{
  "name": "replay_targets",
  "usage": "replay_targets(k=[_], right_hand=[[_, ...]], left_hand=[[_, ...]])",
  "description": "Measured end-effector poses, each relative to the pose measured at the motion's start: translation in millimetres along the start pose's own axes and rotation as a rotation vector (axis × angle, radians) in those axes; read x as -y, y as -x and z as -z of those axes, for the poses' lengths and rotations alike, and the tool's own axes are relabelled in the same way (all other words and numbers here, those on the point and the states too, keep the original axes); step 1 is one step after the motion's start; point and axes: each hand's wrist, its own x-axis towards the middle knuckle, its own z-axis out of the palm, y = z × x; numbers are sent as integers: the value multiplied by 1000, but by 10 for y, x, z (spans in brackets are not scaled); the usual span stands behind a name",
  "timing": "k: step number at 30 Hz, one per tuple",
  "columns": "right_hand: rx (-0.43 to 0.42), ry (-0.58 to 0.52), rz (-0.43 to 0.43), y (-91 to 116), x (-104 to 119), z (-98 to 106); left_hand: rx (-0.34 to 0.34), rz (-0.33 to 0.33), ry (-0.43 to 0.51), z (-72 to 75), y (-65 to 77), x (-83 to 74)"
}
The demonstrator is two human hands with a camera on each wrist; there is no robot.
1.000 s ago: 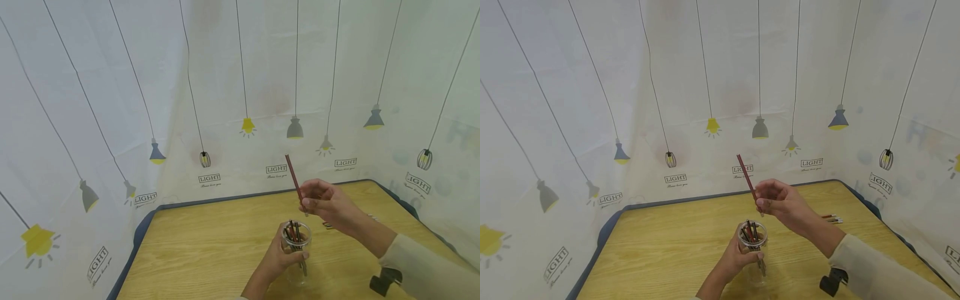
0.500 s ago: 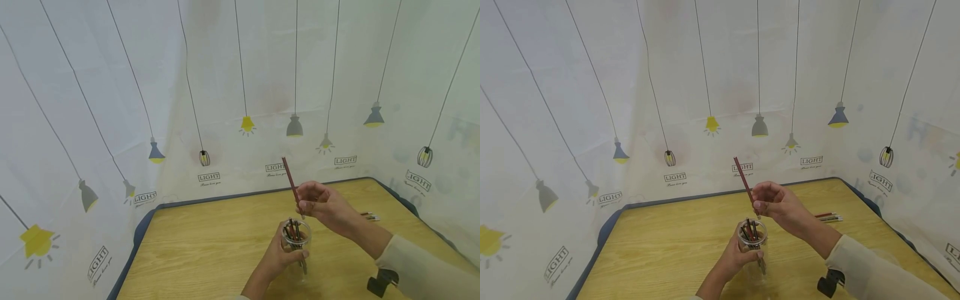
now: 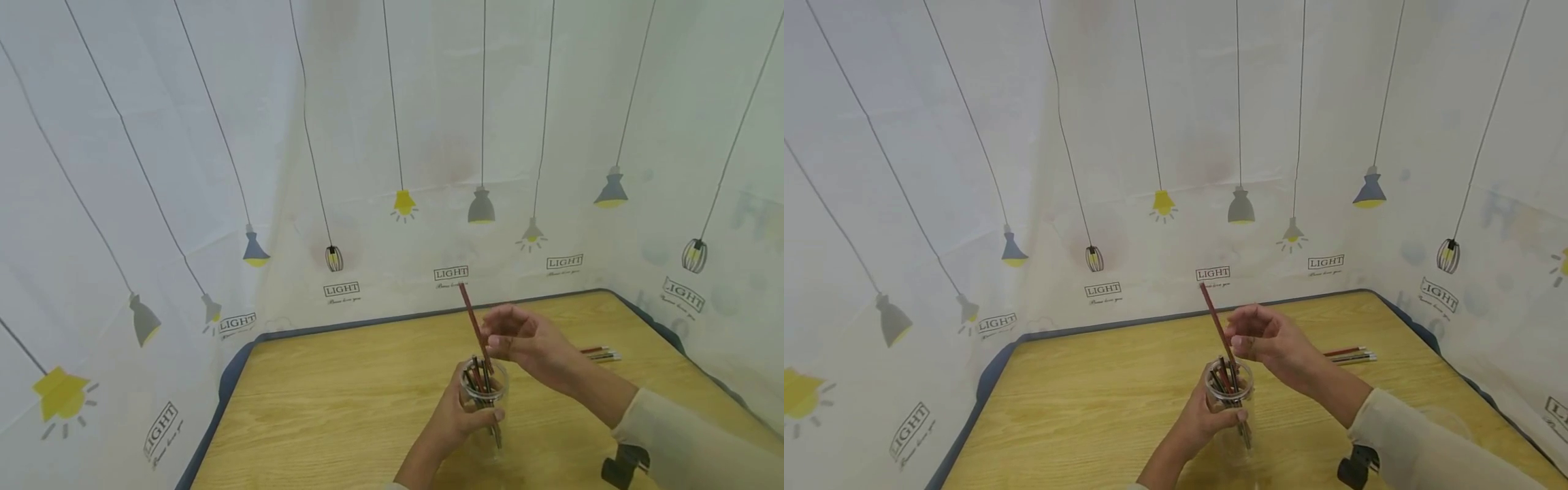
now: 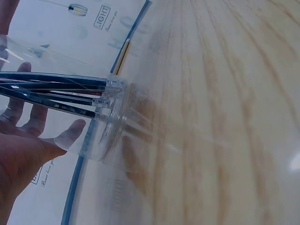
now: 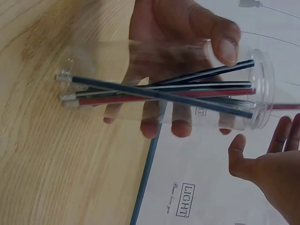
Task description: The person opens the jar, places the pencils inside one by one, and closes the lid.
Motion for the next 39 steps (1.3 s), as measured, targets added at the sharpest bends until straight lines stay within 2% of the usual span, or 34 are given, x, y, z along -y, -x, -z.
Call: replay_targets(k=[5,11,17,27,39], right_hand=[[-21,-28,13,36,0,131],[-28,-10,34,42,66,224],[-5,-5,37,45,109,211],[32,-27,52,63,95,174],[2,34,71,54,150,187]], left_hand=[[-11,4,8,-1,-14,-7],[-16,-6,-16,5,-14,-20],[-8,-15,-17,24,-12,15],[-15,9,-27,-1,14,34],[-7,16,-15,-10,0,2]])
